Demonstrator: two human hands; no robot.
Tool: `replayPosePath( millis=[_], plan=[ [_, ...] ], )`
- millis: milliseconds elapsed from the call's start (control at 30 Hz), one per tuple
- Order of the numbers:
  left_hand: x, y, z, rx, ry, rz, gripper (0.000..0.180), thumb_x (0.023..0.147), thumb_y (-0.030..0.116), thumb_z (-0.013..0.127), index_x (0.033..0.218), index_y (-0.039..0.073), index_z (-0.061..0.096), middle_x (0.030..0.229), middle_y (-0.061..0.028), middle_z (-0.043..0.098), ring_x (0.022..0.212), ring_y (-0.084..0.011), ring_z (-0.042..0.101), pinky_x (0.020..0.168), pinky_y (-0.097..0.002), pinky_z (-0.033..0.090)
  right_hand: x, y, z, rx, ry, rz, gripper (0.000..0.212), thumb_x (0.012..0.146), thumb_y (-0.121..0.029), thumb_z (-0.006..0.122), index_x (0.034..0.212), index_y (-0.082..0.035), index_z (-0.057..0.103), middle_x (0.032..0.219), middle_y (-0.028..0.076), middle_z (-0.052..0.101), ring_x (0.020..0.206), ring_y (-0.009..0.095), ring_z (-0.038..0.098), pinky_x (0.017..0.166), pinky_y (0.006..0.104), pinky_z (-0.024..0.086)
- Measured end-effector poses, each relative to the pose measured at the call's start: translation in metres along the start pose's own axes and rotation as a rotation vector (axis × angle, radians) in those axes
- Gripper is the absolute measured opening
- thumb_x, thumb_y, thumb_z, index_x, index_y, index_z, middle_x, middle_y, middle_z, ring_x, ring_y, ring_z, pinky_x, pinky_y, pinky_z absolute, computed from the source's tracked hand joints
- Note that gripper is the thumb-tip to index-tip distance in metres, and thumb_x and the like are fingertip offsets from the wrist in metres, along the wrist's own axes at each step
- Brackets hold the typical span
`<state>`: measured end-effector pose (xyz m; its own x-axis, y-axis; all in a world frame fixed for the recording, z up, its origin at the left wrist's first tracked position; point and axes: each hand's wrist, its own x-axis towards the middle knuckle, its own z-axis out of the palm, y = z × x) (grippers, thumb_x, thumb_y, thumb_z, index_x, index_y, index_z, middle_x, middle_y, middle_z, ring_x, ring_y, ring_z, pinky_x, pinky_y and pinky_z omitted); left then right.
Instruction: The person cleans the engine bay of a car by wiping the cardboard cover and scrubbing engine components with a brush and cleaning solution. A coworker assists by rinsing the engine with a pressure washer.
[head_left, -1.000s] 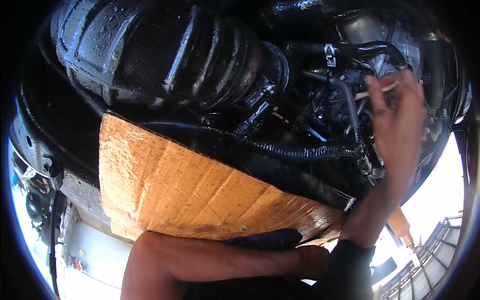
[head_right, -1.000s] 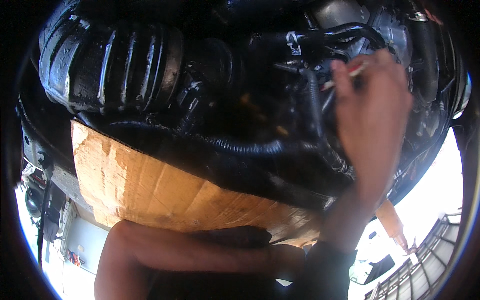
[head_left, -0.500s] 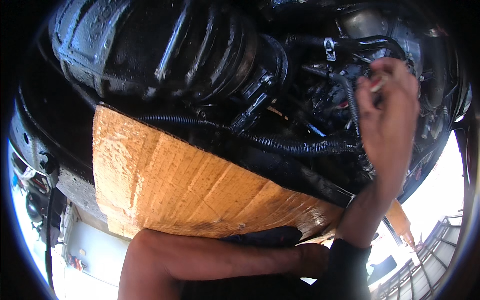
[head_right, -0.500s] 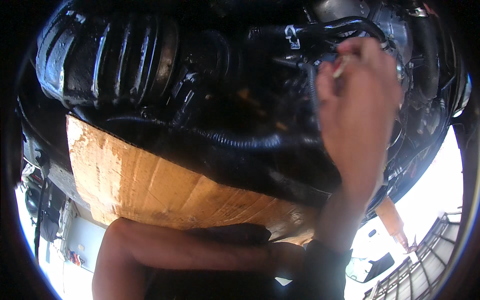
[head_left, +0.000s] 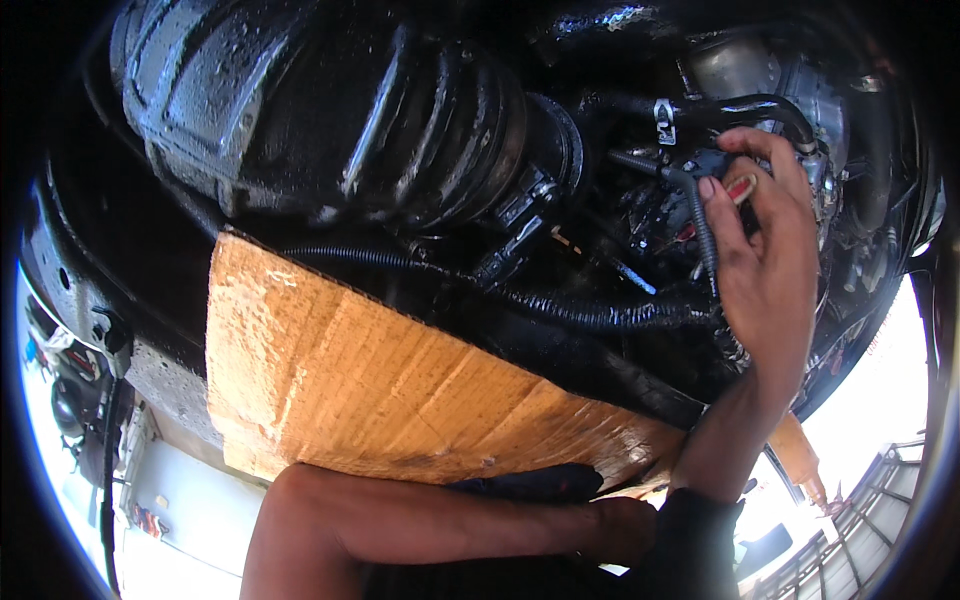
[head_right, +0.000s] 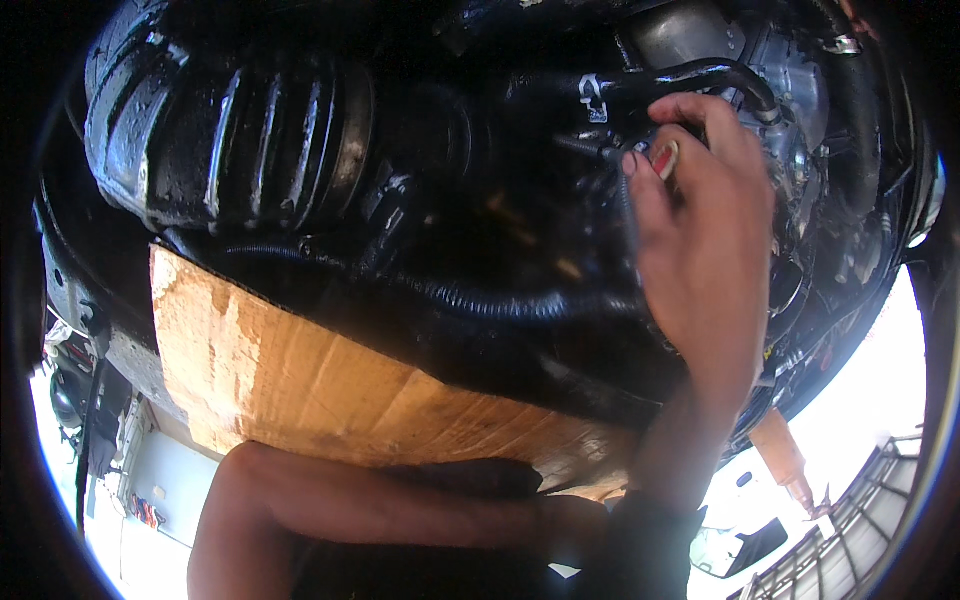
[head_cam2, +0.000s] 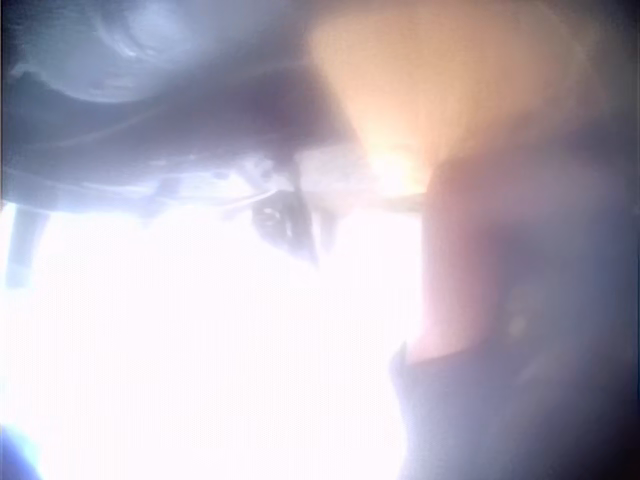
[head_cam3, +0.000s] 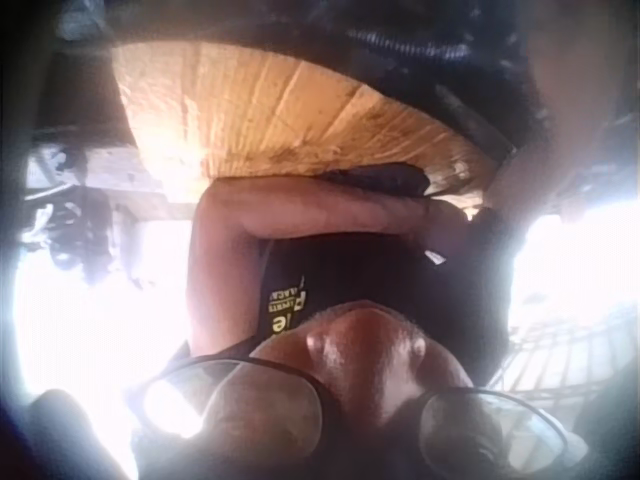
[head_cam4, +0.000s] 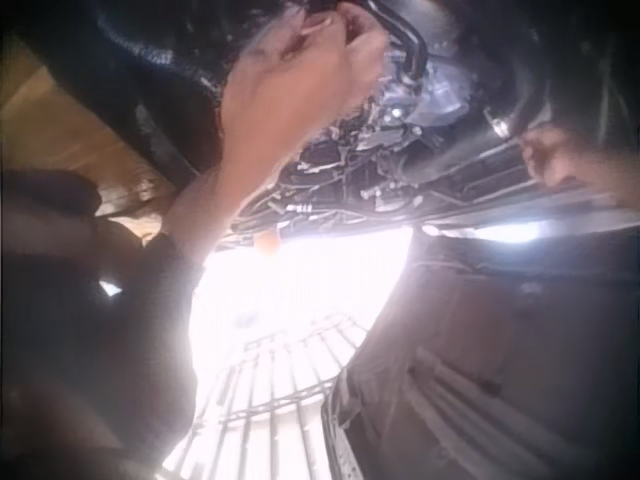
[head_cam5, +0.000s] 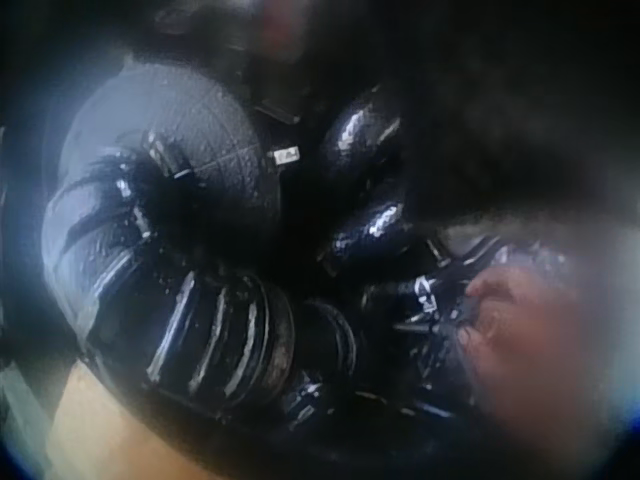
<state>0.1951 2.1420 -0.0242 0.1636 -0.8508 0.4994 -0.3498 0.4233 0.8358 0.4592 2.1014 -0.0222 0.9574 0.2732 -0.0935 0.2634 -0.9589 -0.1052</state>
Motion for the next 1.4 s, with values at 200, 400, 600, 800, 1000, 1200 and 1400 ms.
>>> replayPosePath(
  millis=[200,400,600,800,1000,1200,1400],
  plan=[
    [0.0,0.0,-0.002,-0.003,0.008,-0.009,0.012,0.09,0.015,0.082,0.098,0.01,0.088,0.102,-0.0115,0.085,0.099,-0.0299,0.082,0.084,-0.0442,0.066,-0.003,0.004,-0.01,0.057,0.008,0.004,0.012,0.103,-0.005,0.075,0.094,0.001,0.07,0.14,0.013,0.071,0.123,0.031,0.069,0.103,0.043,0.053],
    [0.002,-0.001,-0.003,-0.002,0.019,-0.016,0.012,0.09,0.015,0.082,0.098,0.01,0.088,0.102,-0.0115,0.085,0.099,-0.0298,0.082,0.084,-0.0441,0.066,0.002,-0.006,-0.006,0.101,0.035,0.105,0.011,0.107,-0.004,0.069,0.098,0.002,0.071,0.136,0.01,0.073,0.098,0.019,0.076,0.085,0.0339,0.059],
    [0.001,-0.001,-0.002,0.001,0.021,-0.016,0.012,0.09,0.015,0.082,0.099,0.01,0.088,0.102,-0.0116,0.085,0.099,-0.0296,0.082,0.084,-0.0441,0.066,0.009,-0.016,-0.002,0.192,0.151,0.265,0.008,0.104,0.002,0.067,0.098,0.006,0.07,0.128,0.013,0.075,0.097,0.024,0.078,0.085,0.036,0.06],
    [0.001,0.0,-0.002,0.005,0.013,-0.008,0.012,0.09,0.014,0.082,0.099,0.01,0.088,0.103,-0.0117,0.085,0.099,-0.0295,0.082,0.084,-0.044,0.066,0.008,-0.016,-0.003,0.163,0.075,0.202,0.005,0.102,0.002,0.068,0.101,0.005,0.072,0.125,0.014,0.075,0.106,0.028,0.077,0.094,0.0392,0.057],
    [0.001,0.0,0.0,0.004,0.006,0.004,0.012,0.09,0.014,0.082,0.099,0.01,0.088,0.103,-0.0117,0.085,0.099,-0.0294,0.081,0.084,-0.044,0.066,0.006,-0.013,0.001,0.064,0.069,0.051,0.006,0.102,0.002,0.067,0.104,0.003,0.073,0.122,0.015,0.075,0.105,0.029,0.076,0.093,0.04,0.057],
    [0.001,-0.001,0.002,0.005,0.005,0.002,0.012,0.091,0.014,0.082,0.1,0.01,0.088,0.103,-0.0118,0.085,0.1,-0.0293,0.081,0.084,-0.0439,0.066,0.008,-0.017,-0.001,0.004,0.127,0.031,0.008,0.102,0.002,0.067,0.106,0.003,0.073,0.123,0.013,0.075,0.107,0.03,0.076,0.091,0.0418,0.058],
    [0.003,0.001,0.001,0.006,0.004,-0.001,0.012,0.091,0.014,0.082,0.1,0.009,0.088,0.104,-0.0118,0.085,0.1,-0.0292,0.081,0.084,-0.0439,0.066,0.0,-0.006,0.004,0.045,0.081,0.067,0.017,0.11,0.001,0.064,0.122,0.001,0.075,0.131,0.007,0.073,0.098,0.018,0.071,0.08,0.0322,0.059]
  ],
)
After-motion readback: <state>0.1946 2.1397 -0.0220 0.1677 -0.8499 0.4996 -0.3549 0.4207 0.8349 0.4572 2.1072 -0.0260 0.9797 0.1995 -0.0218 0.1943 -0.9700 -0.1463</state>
